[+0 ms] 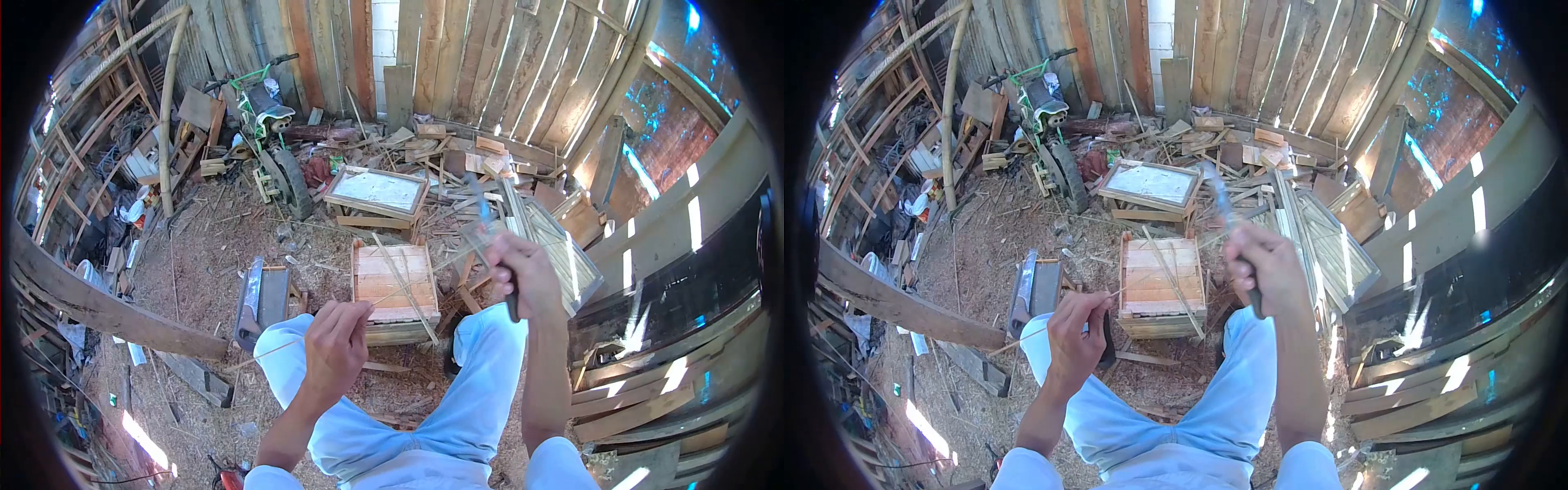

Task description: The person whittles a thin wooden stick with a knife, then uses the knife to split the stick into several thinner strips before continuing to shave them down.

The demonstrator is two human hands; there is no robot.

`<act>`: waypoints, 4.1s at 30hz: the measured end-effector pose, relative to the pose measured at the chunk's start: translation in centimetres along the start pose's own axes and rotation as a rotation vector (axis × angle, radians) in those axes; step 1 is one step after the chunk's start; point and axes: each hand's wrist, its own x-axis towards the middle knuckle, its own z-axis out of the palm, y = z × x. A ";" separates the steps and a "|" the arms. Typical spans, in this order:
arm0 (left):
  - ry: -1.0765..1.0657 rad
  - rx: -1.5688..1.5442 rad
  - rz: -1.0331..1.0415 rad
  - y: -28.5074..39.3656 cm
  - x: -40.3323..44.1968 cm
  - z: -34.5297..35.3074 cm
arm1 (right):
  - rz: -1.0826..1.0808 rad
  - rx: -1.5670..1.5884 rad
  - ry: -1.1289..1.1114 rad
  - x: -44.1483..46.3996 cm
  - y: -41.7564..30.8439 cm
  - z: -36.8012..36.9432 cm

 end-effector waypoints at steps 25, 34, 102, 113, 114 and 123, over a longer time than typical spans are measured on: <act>0.030 -0.118 -0.118 1.9 1.0 1.5 | 0.024 0.060 -0.154 -1.0 1.6 1.7; 0.015 -0.199 -0.326 -0.5 0.1 0.4 | -0.201 0.021 0.083 -0.7 -0.5 -1.2; -0.281 -0.460 -0.565 3.1 1.7 0.9 | 0.074 -0.109 -0.204 -3.0 2.9 3.8; -0.298 -0.449 -0.557 3.0 1.2 0.2 | 0.070 -0.112 -0.153 -2.5 2.4 3.2; -0.296 -0.452 -0.557 2.8 1.1 0.4 | 0.063 -0.087 -0.177 -2.6 2.2 3.1; -0.257 -0.495 -0.571 1.9 0.8 0.6 | 0.068 -0.045 -0.153 -1.8 2.3 2.5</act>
